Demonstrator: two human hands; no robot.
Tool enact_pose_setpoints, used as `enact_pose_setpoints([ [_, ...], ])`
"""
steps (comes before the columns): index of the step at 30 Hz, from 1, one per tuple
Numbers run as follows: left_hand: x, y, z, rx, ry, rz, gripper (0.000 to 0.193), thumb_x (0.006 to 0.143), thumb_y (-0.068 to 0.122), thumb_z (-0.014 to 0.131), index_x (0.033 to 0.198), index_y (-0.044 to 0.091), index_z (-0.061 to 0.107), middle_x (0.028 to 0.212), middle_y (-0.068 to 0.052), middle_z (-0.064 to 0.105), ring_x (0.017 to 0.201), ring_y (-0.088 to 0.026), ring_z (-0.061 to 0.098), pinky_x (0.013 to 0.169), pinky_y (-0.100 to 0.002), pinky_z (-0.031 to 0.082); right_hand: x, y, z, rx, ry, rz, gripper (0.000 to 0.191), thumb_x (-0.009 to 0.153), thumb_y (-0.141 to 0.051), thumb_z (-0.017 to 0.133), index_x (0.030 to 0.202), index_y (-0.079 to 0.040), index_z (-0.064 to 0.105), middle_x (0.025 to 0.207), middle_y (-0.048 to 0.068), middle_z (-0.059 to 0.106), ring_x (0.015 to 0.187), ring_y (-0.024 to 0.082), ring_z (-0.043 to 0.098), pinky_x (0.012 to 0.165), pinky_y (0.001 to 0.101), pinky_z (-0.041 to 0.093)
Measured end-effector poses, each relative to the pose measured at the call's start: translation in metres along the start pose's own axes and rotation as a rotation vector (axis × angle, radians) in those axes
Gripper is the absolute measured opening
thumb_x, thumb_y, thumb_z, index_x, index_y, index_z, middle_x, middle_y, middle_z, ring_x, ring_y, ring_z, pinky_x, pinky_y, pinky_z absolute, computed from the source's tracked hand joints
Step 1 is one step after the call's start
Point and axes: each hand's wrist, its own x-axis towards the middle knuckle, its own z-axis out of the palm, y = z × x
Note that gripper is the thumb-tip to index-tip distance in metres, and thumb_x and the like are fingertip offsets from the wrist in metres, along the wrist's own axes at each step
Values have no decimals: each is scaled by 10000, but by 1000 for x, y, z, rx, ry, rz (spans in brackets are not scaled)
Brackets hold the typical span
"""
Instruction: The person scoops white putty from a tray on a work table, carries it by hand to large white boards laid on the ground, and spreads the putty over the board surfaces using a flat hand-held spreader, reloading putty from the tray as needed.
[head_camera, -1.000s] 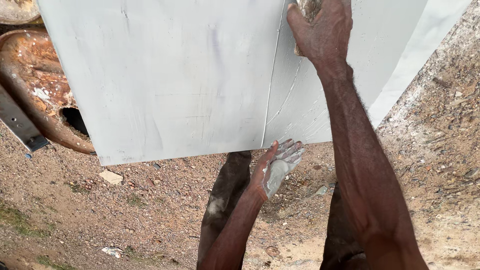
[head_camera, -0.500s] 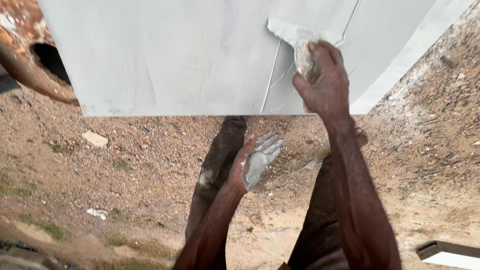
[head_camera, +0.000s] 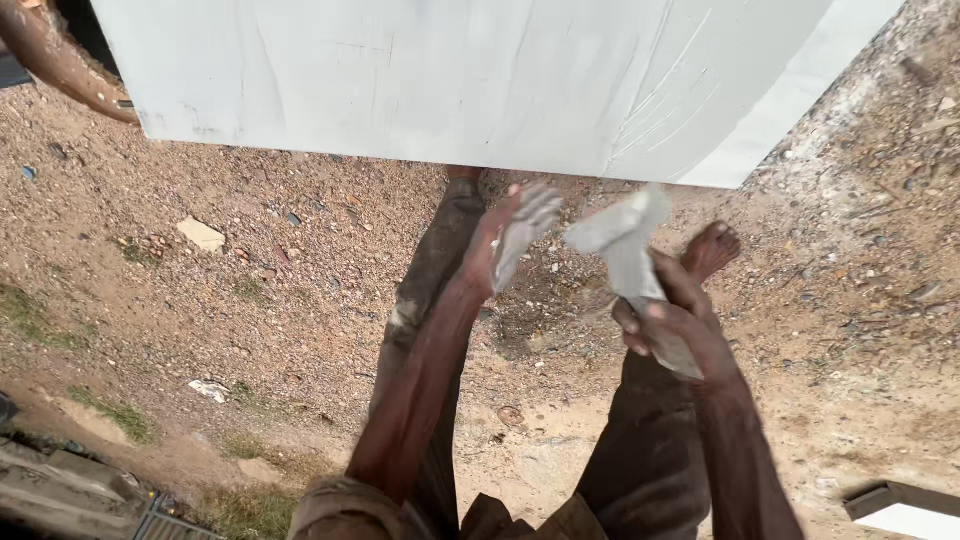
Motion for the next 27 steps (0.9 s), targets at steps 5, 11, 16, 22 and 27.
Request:
enact_pose_setpoints([
  [5, 31, -36, 103, -800, -565, -279, 928, 1058, 632, 520, 1612, -77, 295, 1636, -287, 404, 1419, -334, 531, 1125, -425, 531, -63, -75, -26, 260, -351, -217, 735, 938, -176, 741, 1562, 26, 408, 1270, 255, 562, 898, 244, 612, 651, 322, 619],
  [11, 38, -91, 197, -1030, -534, 29, 687, 1134, 550, 486, 1479, -35, 385, 1421, -223, 483, 1045, -205, 658, 807, -303, 651, -102, -100, 4, -640, 180, -422, 762, 848, -129, 741, 1562, -58, 484, 1114, 245, 623, 847, 280, 646, 585, 372, 600],
  [16, 32, -65, 218, -582, 34, 41, 895, 940, 740, 505, 1496, 45, 409, 1373, -283, 504, 1046, -301, 646, 761, -434, 613, -98, -79, 31, -1257, 208, -765, 750, 805, -78, 701, 1507, -43, 441, 1592, 205, 349, 1490, 360, 371, 1151, 574, 436],
  [22, 7, 1, 221, -752, -250, 119, 985, 1067, 707, 491, 1580, -117, 324, 1567, -339, 389, 1420, -391, 475, 1201, -424, 458, -102, -79, -25, -1077, 319, -179, 736, 790, 32, 663, 1488, -106, 476, 1636, 164, 336, 1431, 357, 370, 886, 487, 613],
  [27, -1, -11, 237, -858, -286, 268, 918, 1102, 646, 470, 1581, -115, 286, 1635, -267, 370, 1514, -337, 439, 1267, -417, 431, -108, -84, -65, 354, 48, -390, 702, 873, -145, 660, 1527, 5, 452, 1316, 260, 526, 1096, 337, 611, 777, 398, 644],
])
